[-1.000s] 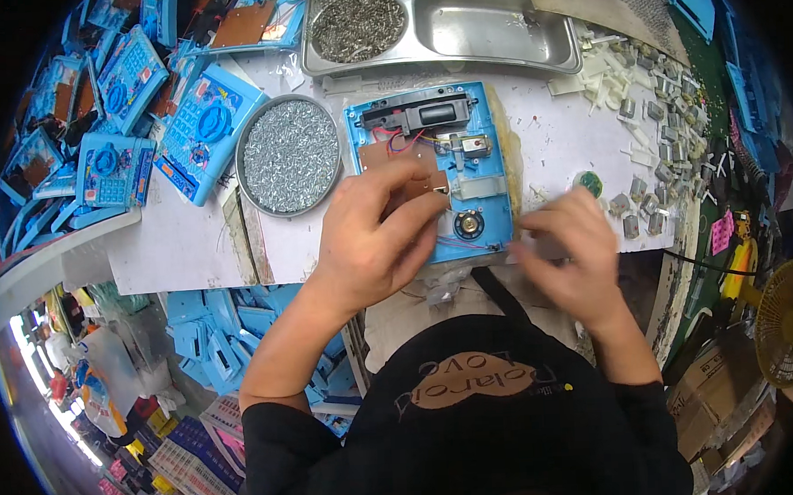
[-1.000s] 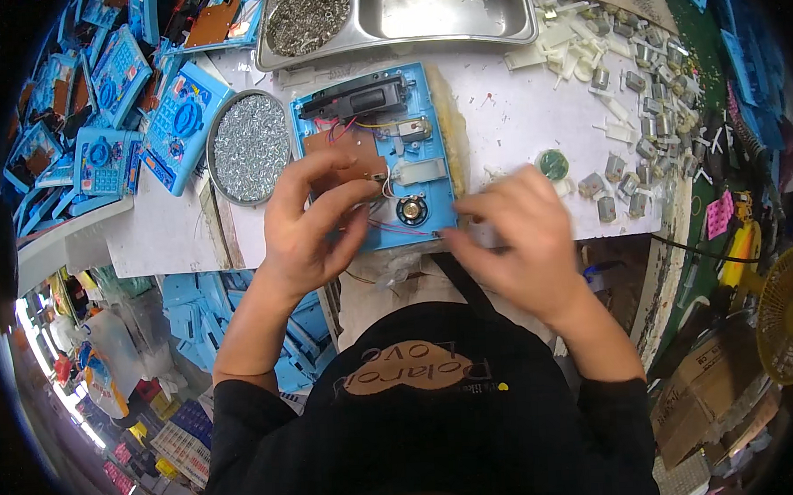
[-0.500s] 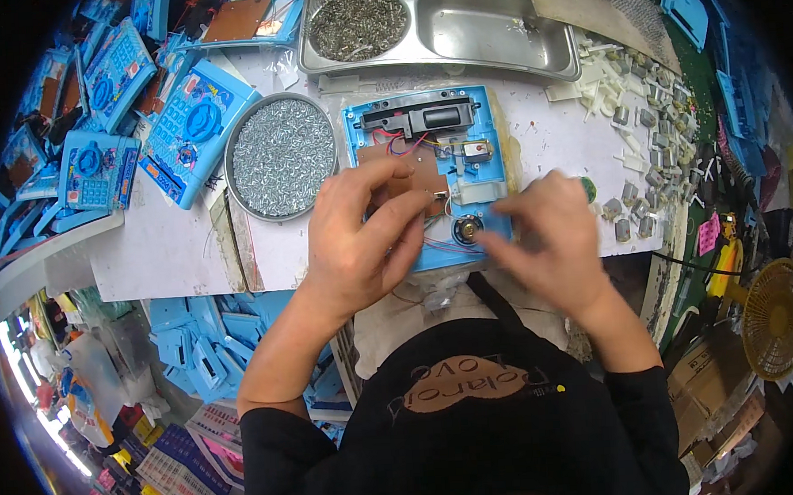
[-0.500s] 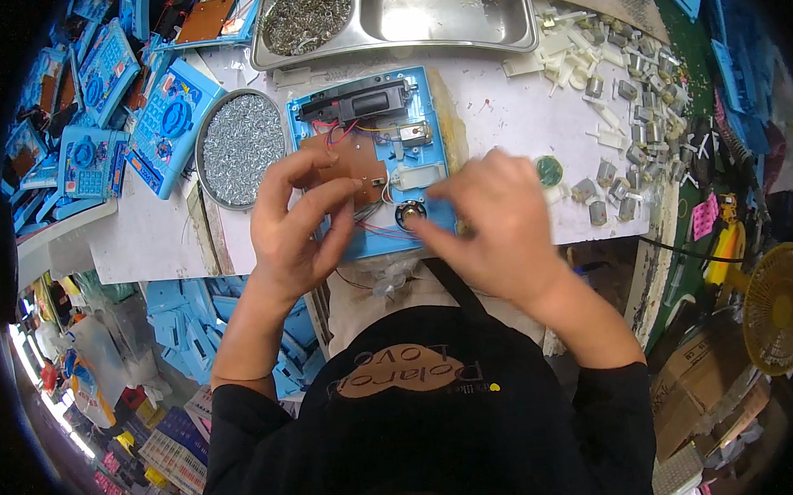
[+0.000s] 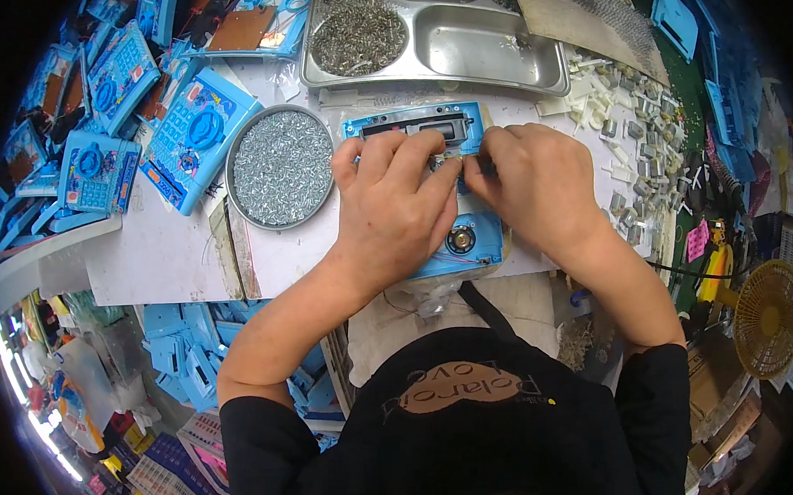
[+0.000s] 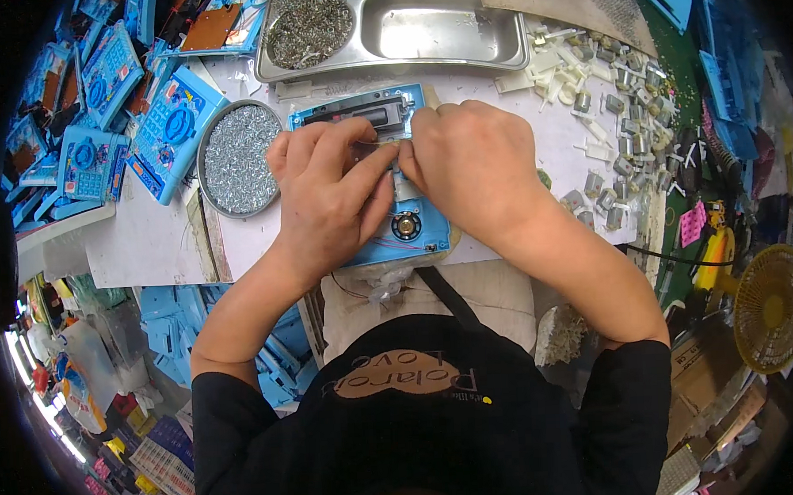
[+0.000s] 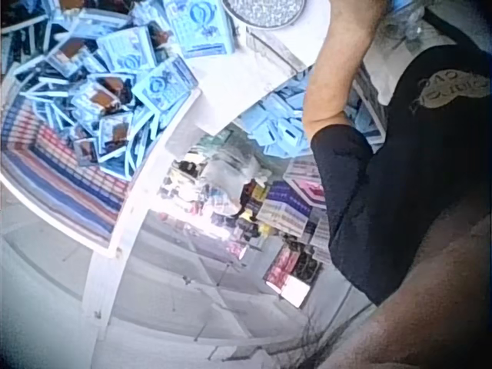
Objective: Assembling the internal components of a blue plastic electronic toy using a soldering iron and an electric screwdriver.
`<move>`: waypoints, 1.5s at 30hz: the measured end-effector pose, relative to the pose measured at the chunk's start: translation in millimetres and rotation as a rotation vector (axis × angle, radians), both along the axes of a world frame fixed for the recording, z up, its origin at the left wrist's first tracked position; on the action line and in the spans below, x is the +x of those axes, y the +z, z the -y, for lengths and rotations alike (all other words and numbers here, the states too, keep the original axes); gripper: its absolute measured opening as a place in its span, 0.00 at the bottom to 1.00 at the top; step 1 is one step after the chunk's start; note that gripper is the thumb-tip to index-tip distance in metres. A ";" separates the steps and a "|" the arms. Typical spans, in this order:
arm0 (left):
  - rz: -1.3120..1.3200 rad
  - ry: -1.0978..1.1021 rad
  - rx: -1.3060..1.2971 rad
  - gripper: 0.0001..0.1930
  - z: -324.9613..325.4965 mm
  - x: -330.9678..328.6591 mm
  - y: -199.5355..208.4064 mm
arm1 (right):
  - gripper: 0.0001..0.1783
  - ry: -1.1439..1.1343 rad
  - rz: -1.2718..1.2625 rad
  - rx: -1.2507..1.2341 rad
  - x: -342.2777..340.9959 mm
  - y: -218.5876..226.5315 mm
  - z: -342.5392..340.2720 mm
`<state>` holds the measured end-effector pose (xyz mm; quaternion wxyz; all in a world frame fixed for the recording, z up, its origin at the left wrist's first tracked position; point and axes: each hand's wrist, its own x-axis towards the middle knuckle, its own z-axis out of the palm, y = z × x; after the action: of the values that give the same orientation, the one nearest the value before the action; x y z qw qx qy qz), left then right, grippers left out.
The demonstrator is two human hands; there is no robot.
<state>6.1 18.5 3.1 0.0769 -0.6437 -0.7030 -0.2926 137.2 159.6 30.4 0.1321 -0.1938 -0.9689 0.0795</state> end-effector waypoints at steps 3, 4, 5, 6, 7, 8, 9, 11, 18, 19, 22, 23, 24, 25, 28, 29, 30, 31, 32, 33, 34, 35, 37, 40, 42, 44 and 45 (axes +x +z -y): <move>-0.007 -0.007 -0.007 0.16 0.4 1.3 -3.1 | 0.13 0.029 0.064 0.028 0.4 1.0 -0.4; -0.010 -0.008 -0.005 0.16 0.4 1.4 -3.5 | 0.12 0.017 0.068 -0.013 0.3 0.7 -1.8; -0.012 -0.010 -0.002 0.16 0.3 1.4 -3.1 | 0.12 0.004 0.072 -0.053 -0.6 0.1 -4.8; -0.020 -0.004 -0.006 0.16 0.8 1.7 -2.5 | 0.12 -0.010 0.078 -0.093 -1.1 -0.2 -7.7; -0.027 0.001 -0.009 0.16 1.4 2.1 -1.6 | 0.12 -0.035 0.095 -0.196 -0.9 1.5 -11.1; -0.035 0.006 -0.013 0.16 1.6 2.5 -0.9 | 0.12 -0.060 0.111 -0.298 -0.4 4.8 -15.2; -0.038 0.003 -0.011 0.16 2.1 2.3 -1.5 | 0.12 -0.084 0.124 -0.405 -1.1 6.9 -17.8; -0.044 -0.004 -0.006 0.16 2.4 3.0 -3.1 | 0.12 -0.144 0.215 -0.510 -4.2 12.3 -22.6; -0.053 -0.029 -0.018 0.15 3.0 1.2 -4.6 | 0.11 0.088 0.264 0.099 -13.0 11.4 6.7; -0.054 -0.028 -0.009 0.15 3.1 1.4 -5.8 | 0.11 0.080 0.281 0.003 -14.0 13.8 1.7; -0.043 -0.031 -0.019 0.16 2.3 1.3 -5.3 | 0.10 -0.001 0.368 -0.416 -14.3 24.4 -29.1; -0.033 -0.042 -0.021 0.16 2.4 1.6 -3.6 | 0.11 -0.060 0.405 -0.656 -14.9 24.5 -36.0; -0.031 -0.046 -0.032 0.17 2.2 2.1 -4.6 | 0.11 -0.134 0.429 -0.885 -12.3 23.8 -45.4; -0.033 -0.051 -0.038 0.18 1.9 1.9 -3.4 | 0.12 -0.115 0.380 -0.862 -8.3 22.0 -49.0; -0.029 -0.057 -0.053 0.17 -1.0 3.6 2.4 | 0.12 -0.075 0.239 -0.707 1.3 9.7 -42.2; -0.024 -0.062 -0.052 0.18 -2.8 5.0 3.3 | 0.13 -0.091 0.207 -0.741 5.2 11.1 -41.3; -0.021 -0.061 -0.058 0.18 -2.5 5.6 3.6 | 0.13 -0.097 0.186 -0.742 7.9 8.1 -38.2; -0.018 -0.058 -0.064 0.18 -3.8 6.1 3.8 | 0.14 -0.101 0.168 -0.742 10.6 3.9 -36.4; -0.010 -0.060 -0.058 0.18 -6.0 6.2 3.8 | 0.14 -0.104 0.151 -0.743 12.3 2.6 -39.3; 0.000 -0.065 -0.057 0.18 -6.8 6.4 3.3 | 0.14 -0.086 0.212 -0.748 13.6 8.2 -43.4; 0.002 -0.053 -0.066 0.18 -3.7 3.6 2.5 | 0.14 -0.055 0.258 -0.902 12.7 10.9 -56.9; -0.006 -0.047 -0.075 0.18 -2.0 0.8 2.7 | 0.14 -0.019 0.308 -1.057 13.6 15.4 -83.4; 0.096 -0.074 -0.044 0.19 -0.1 -2.9 4.3 | 0.18 -0.142 -0.016 -1.314 45.1 -11.7 -213.6; 0.251 -0.074 -0.046 0.17 -6.6 -4.2 11.8 | 0.30 -0.601 -0.127 -0.026 110.8 -22.2 -424.0; 0.452 -0.127 -0.004 0.15 -20.6 -11.3 -5.1 | 0.41 -0.670 0.245 0.596 237.0 -22.3 -590.7; 0.379 -0.069 -0.085 0.13 -10.9 -20.8 3.1 | 0.42 -0.693 0.375 0.639 179.5 -60.7 -597.9; 0.356 -0.075 -0.114 0.12 -9.3 -22.9 7.0 | 0.28 -0.609 0.308 0.552 171.2 -72.0 -593.7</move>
<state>-16.8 27.8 10.1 -0.0963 -0.6106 -0.6966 -0.3641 308.3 753.3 -41.6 0.0505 -0.4376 -0.8609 -0.2547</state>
